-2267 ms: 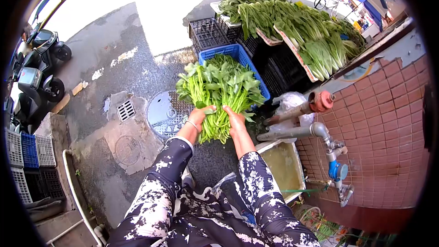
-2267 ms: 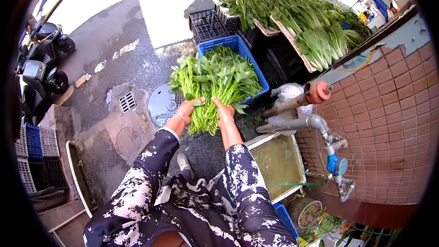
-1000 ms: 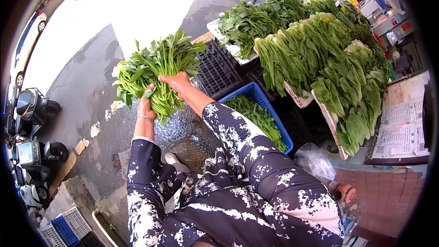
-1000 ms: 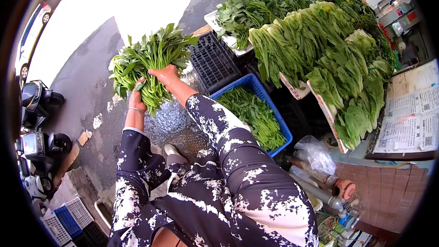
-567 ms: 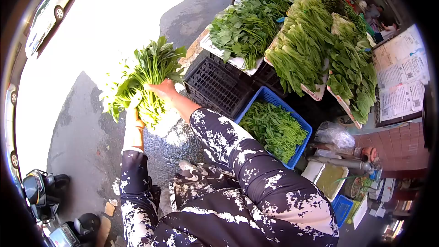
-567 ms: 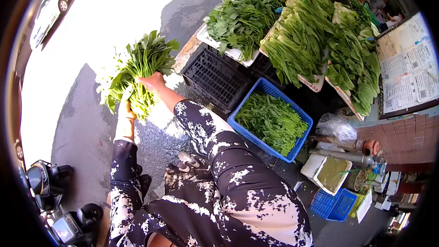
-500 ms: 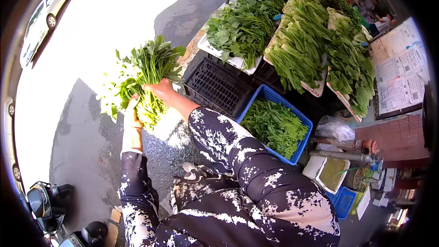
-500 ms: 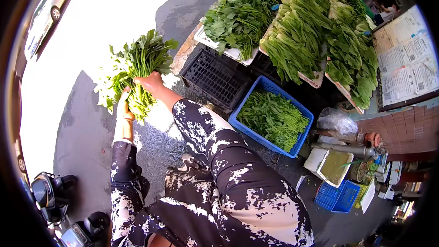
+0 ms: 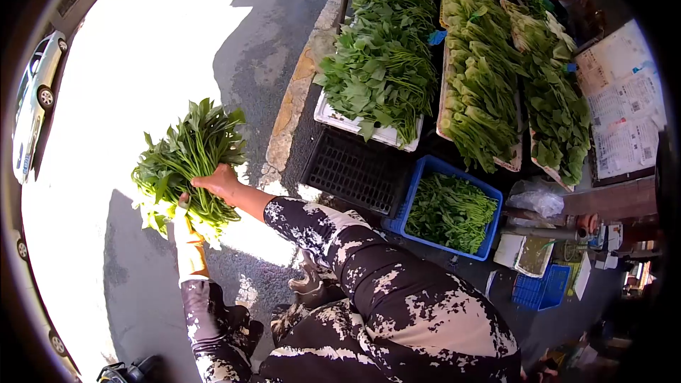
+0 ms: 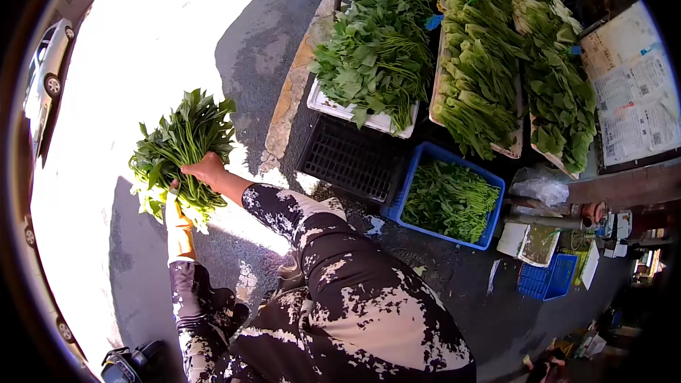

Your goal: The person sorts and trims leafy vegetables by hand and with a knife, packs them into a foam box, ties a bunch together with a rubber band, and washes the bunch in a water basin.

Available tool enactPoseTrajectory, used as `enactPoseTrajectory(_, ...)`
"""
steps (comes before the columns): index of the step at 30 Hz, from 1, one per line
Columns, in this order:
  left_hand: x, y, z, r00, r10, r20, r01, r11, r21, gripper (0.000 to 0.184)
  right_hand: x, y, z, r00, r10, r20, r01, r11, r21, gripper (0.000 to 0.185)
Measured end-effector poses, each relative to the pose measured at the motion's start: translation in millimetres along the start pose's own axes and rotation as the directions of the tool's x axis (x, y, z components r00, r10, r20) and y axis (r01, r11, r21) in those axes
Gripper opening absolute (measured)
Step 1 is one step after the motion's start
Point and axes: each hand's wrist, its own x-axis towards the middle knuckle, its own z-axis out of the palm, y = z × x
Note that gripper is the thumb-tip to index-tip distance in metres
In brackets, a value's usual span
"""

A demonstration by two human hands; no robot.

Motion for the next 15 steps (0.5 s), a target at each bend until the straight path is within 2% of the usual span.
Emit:
enactPoseTrajectory(1, -14.3, -8.1, -2.4, 1.000, -0.025, 0.011, 0.025, 0.999, -0.045, 0.043, -8.6, 48.8, 0.3, 1.000, -0.018, 0.023, 0.021, 0.993, -0.117, 0.045)
enactPoseTrajectory(2, -1.2, 6.2, 2.2, 0.997, -0.079, -0.002, 0.079, 0.996, -0.051, 0.038, 1.9, 39.8, 10.7, 0.999, 0.037, 0.021, -0.034, 0.992, -0.122, 0.045)
enactPoseTrajectory(3, 10.8, 22.4, 10.9, 0.992, -0.115, 0.049, 0.117, 0.992, -0.054, 0.037, 13.8, 25.8, 16.7, 0.999, 0.047, 0.022, -0.045, 0.993, -0.108, 0.045)
enactPoseTrajectory(5, 50.0, 40.3, 14.2, 0.976, -0.189, 0.109, 0.196, 0.979, -0.057, 0.035, 39.9, -0.1, 23.7, 0.998, -0.012, -0.054, 0.004, 0.990, -0.139, 0.047)
enactPoseTrajectory(7, 88.6, 55.6, 28.1, 0.963, -0.228, 0.145, 0.236, 0.971, -0.044, 0.033, 65.9, -23.3, 21.5, 0.996, -0.067, -0.056, 0.060, 0.992, -0.113, 0.038)
enactPoseTrajectory(8, 77.0, 39.5, 32.0, 0.960, -0.193, 0.205, 0.214, 0.973, -0.083, 0.033, 59.5, -14.7, 14.1, 0.990, -0.139, -0.030, 0.133, 0.981, -0.142, 0.037)
enactPoseTrajectory(9, 85.4, 52.1, 48.5, 0.955, -0.221, 0.195, 0.236, 0.970, -0.056, 0.034, 71.1, -25.9, 13.2, 0.994, -0.103, -0.026, 0.100, 0.987, -0.123, 0.042)
enactPoseTrajectory(10, 99.0, 63.6, 63.9, 0.950, -0.236, 0.202, 0.246, 0.969, -0.024, 0.034, 78.2, -42.4, 14.7, 0.986, -0.109, -0.126, 0.095, 0.989, -0.111, 0.043)
enactPoseTrajectory(12, 140.9, 73.2, 86.4, 0.932, -0.268, 0.244, 0.269, 0.963, 0.029, 0.033, 111.4, -58.3, 8.0, 0.955, -0.204, -0.214, 0.205, 0.979, -0.018, 0.044)
enactPoseTrajectory(14, 175.6, 83.1, 121.8, 0.901, -0.305, 0.307, 0.291, 0.952, 0.094, 0.031, 144.2, -78.0, -5.1, 0.952, -0.246, -0.181, 0.277, 0.946, 0.169, 0.031)
enactPoseTrajectory(15, 158.3, 74.8, 130.5, 0.887, -0.285, 0.364, 0.260, 0.958, 0.117, 0.030, 124.4, -78.7, -14.2, 0.939, -0.285, -0.192, 0.315, 0.937, 0.153, 0.030)
